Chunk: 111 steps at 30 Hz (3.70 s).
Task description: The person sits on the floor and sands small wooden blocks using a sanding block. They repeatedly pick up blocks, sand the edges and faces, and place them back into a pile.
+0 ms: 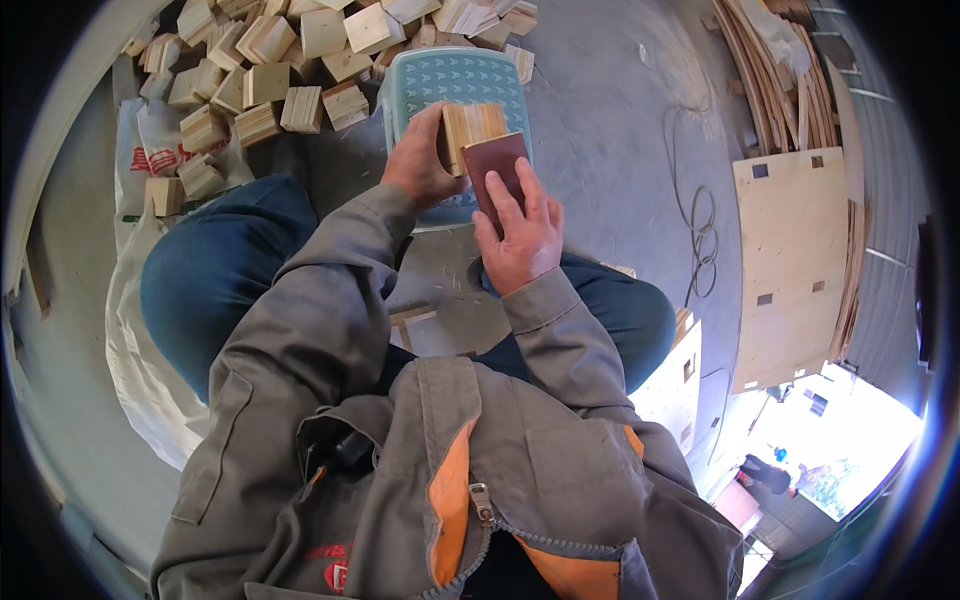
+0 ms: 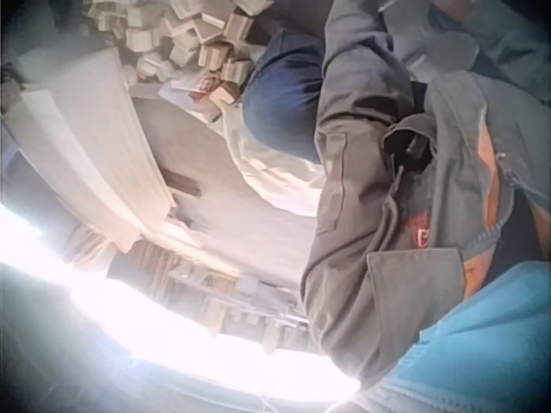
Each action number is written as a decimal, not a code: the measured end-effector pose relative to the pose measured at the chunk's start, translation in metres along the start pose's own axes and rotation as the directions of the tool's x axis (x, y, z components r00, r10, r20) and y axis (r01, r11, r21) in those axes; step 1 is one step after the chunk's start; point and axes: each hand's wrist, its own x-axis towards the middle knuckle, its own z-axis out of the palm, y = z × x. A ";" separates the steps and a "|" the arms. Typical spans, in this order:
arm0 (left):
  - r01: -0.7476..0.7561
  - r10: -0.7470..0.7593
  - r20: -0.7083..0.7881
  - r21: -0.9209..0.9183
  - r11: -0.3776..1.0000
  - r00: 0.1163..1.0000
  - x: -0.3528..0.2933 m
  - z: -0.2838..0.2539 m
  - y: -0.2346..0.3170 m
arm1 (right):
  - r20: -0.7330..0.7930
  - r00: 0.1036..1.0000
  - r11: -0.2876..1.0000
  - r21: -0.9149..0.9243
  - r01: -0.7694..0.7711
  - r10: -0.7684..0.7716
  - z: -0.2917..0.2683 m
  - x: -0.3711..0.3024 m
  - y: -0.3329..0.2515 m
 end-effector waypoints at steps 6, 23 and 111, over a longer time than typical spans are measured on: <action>-0.066 0.064 -0.064 -0.022 0.998 0.996 0.000 0.002 -0.003 | -0.020 0.995 0.993 -0.066 -0.097 0.096 0.037 0.081 0.004; -0.013 0.009 -0.061 -0.053 0.999 0.998 -0.002 0.002 -0.005 | -0.020 1.000 0.999 -0.032 -0.017 0.016 0.009 -0.009 -0.017; -0.003 0.002 -0.053 -0.025 1.000 0.999 0.000 0.006 -0.006 | -0.106 0.994 1.000 -0.023 -0.016 0.014 0.011 -0.008 0.034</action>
